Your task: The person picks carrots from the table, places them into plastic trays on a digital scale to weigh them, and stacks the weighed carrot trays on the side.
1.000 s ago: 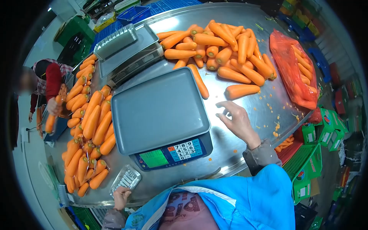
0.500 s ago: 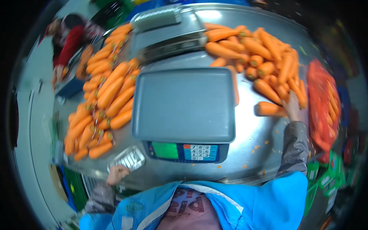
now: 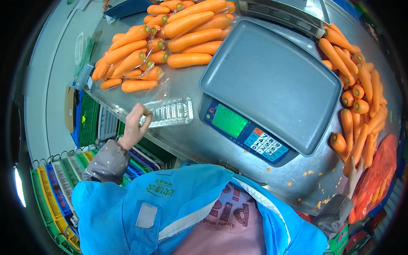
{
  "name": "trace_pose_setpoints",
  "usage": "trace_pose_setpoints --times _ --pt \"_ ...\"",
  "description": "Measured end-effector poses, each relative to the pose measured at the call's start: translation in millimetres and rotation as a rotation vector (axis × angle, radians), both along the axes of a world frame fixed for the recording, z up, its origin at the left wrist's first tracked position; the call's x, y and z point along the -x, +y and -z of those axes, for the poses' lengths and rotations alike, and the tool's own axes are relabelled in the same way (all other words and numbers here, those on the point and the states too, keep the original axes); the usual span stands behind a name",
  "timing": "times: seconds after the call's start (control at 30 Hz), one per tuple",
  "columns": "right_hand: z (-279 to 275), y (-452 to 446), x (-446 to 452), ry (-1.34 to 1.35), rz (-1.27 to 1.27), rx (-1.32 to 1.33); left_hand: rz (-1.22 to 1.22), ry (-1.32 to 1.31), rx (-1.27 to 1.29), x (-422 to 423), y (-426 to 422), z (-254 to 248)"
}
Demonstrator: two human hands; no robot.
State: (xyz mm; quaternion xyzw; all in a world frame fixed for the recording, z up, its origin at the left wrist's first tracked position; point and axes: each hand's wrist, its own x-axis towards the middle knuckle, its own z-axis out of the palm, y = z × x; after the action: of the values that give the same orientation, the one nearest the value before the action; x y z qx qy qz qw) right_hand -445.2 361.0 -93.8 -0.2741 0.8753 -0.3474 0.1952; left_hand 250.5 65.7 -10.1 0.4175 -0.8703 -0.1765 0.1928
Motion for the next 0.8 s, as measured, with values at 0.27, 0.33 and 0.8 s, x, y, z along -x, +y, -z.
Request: trace_pose_setpoints --times 0.27,0.33,0.8 --pt "-96.4 -87.6 -162.4 -0.785 0.103 0.606 0.549 0.133 0.358 164.4 -30.1 -21.1" --pt "-95.6 -104.6 -175.2 -1.136 -0.198 0.709 0.68 0.156 0.39 201.4 -23.3 -17.0" --pt "-107.9 -168.8 -240.7 -0.433 -0.742 0.341 0.297 0.755 -0.841 231.5 -15.5 0.9"
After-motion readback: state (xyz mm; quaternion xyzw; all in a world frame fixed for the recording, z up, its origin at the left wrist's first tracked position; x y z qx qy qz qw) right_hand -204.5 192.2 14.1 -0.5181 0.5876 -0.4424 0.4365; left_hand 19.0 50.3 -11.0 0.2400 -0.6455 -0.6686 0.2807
